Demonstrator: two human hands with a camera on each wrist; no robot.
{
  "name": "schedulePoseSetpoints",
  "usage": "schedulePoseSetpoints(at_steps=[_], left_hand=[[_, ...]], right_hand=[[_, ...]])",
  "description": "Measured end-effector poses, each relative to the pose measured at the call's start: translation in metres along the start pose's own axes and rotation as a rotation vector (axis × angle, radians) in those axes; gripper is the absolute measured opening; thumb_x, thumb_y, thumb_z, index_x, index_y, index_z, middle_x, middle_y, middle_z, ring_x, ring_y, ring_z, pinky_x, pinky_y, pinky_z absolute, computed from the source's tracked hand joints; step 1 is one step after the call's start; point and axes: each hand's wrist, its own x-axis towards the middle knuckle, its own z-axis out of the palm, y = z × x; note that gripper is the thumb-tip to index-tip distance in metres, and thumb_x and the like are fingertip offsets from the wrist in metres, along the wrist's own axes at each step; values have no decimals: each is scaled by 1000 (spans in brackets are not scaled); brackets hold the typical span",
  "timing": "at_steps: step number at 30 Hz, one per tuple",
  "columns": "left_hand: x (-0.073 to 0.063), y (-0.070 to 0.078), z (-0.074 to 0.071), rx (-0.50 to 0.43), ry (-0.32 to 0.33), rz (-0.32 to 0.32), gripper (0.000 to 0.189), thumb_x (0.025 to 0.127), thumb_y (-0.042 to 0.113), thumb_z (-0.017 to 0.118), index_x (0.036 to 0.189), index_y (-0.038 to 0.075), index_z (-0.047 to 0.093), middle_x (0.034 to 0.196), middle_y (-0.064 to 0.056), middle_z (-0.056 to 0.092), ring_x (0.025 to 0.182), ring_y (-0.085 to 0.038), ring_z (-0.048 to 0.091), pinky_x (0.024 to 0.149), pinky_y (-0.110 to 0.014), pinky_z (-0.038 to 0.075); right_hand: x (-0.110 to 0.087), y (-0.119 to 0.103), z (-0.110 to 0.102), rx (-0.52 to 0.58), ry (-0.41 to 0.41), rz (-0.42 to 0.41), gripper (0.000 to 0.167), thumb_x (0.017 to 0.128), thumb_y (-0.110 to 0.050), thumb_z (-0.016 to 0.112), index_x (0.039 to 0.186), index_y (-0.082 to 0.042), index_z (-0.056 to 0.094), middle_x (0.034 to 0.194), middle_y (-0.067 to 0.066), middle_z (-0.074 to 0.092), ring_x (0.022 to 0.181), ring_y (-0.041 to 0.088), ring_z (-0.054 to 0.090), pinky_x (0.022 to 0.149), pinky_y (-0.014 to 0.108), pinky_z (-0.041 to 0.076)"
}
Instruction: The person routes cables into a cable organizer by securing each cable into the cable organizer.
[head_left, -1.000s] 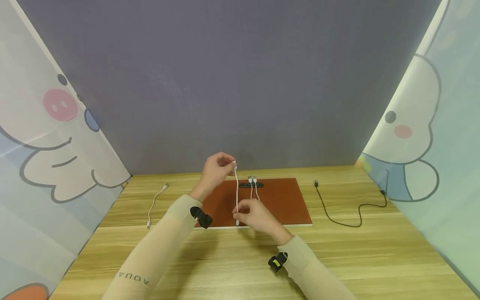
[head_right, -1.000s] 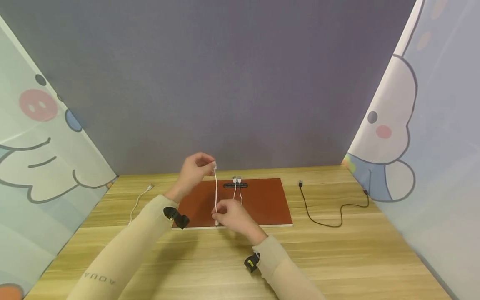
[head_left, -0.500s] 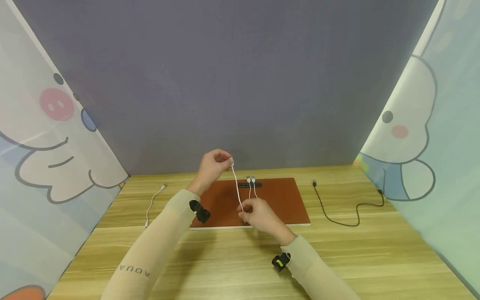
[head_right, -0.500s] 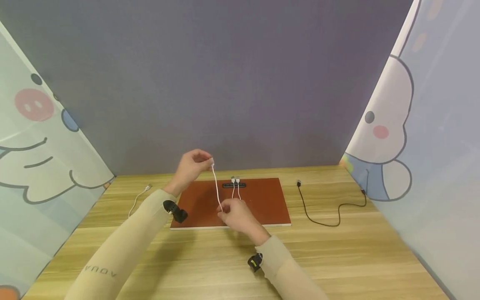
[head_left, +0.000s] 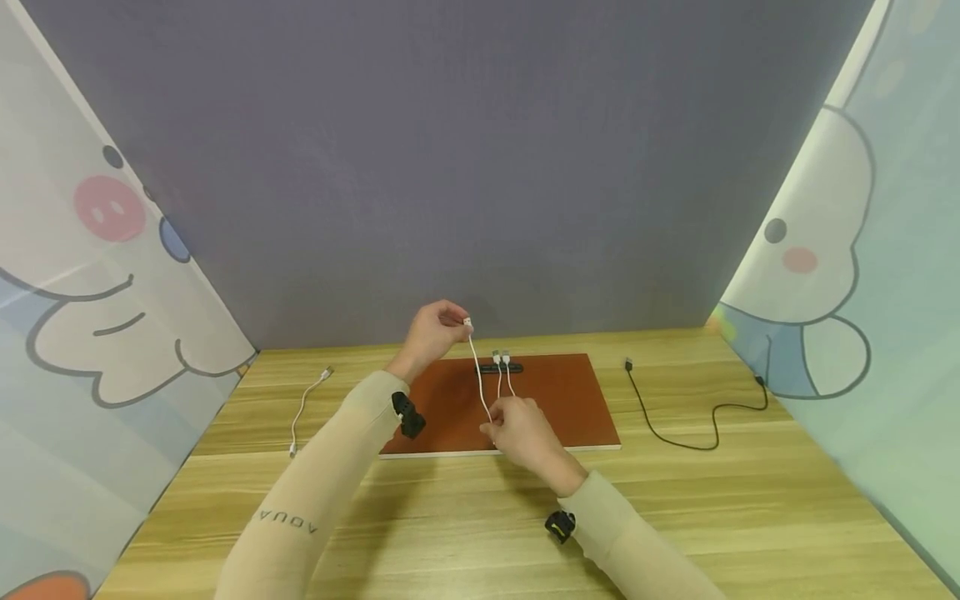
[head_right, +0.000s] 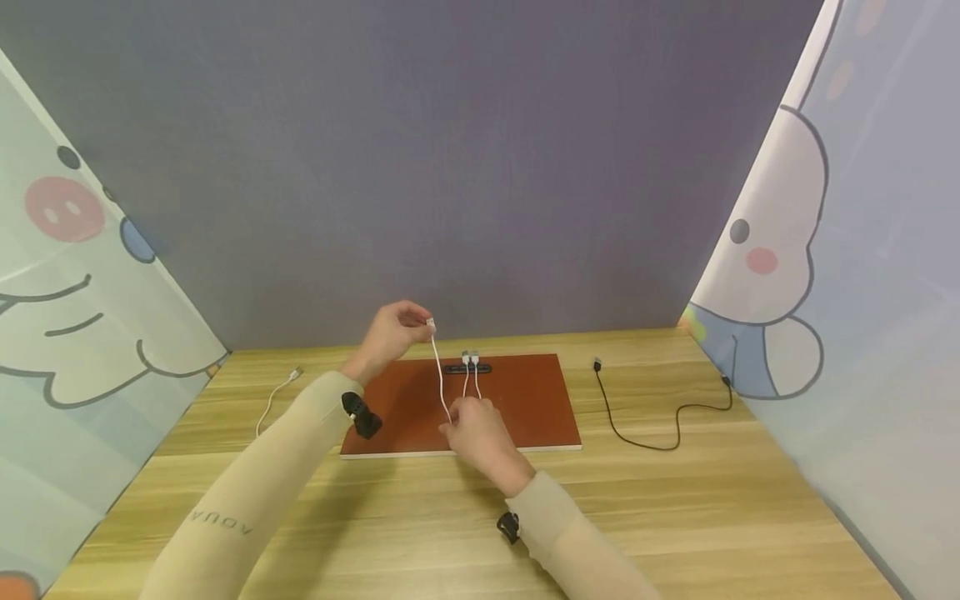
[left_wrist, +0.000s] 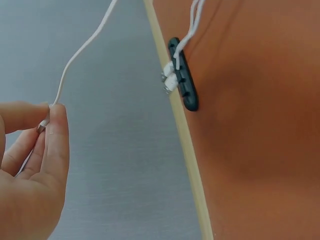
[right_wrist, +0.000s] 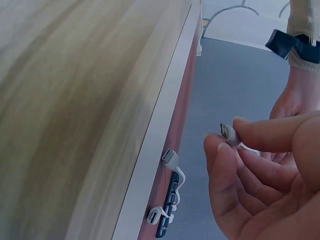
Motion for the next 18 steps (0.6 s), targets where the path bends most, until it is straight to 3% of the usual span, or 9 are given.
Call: schedulePoseSetpoints(at_steps=[5, 12, 18], left_hand=[[7, -8, 5, 43, 6, 3, 19, 94, 11, 73, 110, 4, 68, 104, -11, 70, 95, -27, 68, 82, -43, 55], [14, -22, 16, 74, -10, 16, 22, 96, 7, 70, 116, -2, 67, 105, -12, 69, 93, -27, 69, 78, -40, 56], [20, -26, 26, 122, -12, 31, 17, 94, 4, 71, 110, 1, 69, 101, -11, 71, 87, -24, 70, 76, -38, 57]], right_hand=[[0, -3, 1, -49, 34, 21, 12, 91, -13, 77, 92, -2, 72, 72, -2, 64, 56, 9, 55, 52, 26, 46], [1, -6, 3, -94, 26, 16, 22, 92, -9, 75, 74, -11, 63, 62, -4, 56, 50, 10, 46, 47, 26, 38], [1, -8, 4, -147, 9, 13, 29, 93, -9, 73, 67, -13, 60, 58, -4, 53, 48, 10, 43, 45, 25, 35]])
